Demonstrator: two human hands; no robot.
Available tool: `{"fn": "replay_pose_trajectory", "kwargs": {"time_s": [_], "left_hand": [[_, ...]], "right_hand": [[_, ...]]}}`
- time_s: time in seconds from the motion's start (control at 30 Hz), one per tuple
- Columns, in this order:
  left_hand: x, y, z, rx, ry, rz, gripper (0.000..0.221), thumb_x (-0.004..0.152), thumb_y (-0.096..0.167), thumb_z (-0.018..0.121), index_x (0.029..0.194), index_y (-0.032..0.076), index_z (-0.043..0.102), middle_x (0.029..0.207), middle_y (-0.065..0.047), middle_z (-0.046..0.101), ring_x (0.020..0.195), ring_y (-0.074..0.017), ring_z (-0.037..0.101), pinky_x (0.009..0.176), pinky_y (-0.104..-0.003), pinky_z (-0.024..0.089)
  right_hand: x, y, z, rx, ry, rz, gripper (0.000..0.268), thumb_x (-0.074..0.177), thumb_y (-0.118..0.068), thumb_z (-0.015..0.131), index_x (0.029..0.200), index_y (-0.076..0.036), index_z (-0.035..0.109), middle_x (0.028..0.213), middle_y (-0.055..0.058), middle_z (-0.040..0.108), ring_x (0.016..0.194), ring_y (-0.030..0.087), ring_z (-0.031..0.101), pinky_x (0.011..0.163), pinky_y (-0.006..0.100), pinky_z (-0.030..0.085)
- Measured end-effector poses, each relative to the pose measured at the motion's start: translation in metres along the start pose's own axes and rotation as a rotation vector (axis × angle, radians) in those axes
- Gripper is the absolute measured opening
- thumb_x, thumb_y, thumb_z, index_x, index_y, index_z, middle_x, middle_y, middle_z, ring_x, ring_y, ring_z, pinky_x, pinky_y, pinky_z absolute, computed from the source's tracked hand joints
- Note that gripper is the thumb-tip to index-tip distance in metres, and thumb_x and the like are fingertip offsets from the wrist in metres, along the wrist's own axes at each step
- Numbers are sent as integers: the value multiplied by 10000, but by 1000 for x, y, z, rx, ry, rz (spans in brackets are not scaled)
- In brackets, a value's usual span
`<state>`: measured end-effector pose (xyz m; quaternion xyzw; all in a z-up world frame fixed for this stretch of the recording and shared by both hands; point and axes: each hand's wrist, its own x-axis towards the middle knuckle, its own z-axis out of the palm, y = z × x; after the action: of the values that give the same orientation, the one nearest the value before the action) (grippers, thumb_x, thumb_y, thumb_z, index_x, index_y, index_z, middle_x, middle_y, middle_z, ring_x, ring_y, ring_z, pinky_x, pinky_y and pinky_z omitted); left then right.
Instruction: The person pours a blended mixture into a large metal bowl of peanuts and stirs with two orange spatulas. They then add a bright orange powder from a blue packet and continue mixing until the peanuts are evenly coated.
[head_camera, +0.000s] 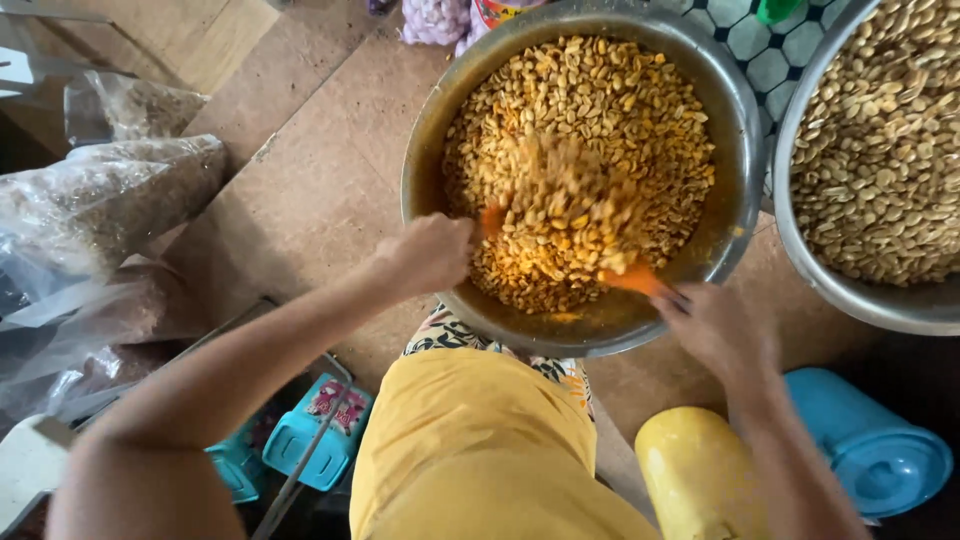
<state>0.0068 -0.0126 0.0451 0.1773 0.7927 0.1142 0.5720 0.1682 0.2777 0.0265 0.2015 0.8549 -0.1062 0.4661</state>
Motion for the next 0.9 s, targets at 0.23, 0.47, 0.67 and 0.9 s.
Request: {"fn": "replay_pose_trajectory", "kwargs": {"time_s": [0.23,0.47,0.67,0.9], "left_hand": [[167,-132,65,162,182,-187,283,845,55,588,1127,27,592,743,-122,663,615,-243,644,481,-333,536],[198,-83,124,-116,125,-60,309,738,157,636,950,-40,742,916,-262,726,929,-453,728,730,-560,591],[49,10,48,83,87,126,474,870,136,493,1299,-53,562,940,-251,692,918,-462,713,734,-583,592],[103,-92,51,564,297,-26,150,820,166,674,904,132,794,743,-38,737,786,-262,758,583,-330,571]], "right_hand": [[55,50,69,-290,88,140,336,968,-337,511,833,-173,771,777,43,741,797,244,719,688,361,550],[131,25,158,324,198,21,356,944,-464,646,1015,-154,806,943,58,782,962,290,739,809,404,598],[10,5,55,86,298,-108,427,937,-533,624,1187,-212,757,1005,84,782,962,323,739,844,475,582],[17,36,14,26,-1,139,413,949,-290,535,1109,9,771,1067,238,777,1111,395,706,918,519,538]]}}
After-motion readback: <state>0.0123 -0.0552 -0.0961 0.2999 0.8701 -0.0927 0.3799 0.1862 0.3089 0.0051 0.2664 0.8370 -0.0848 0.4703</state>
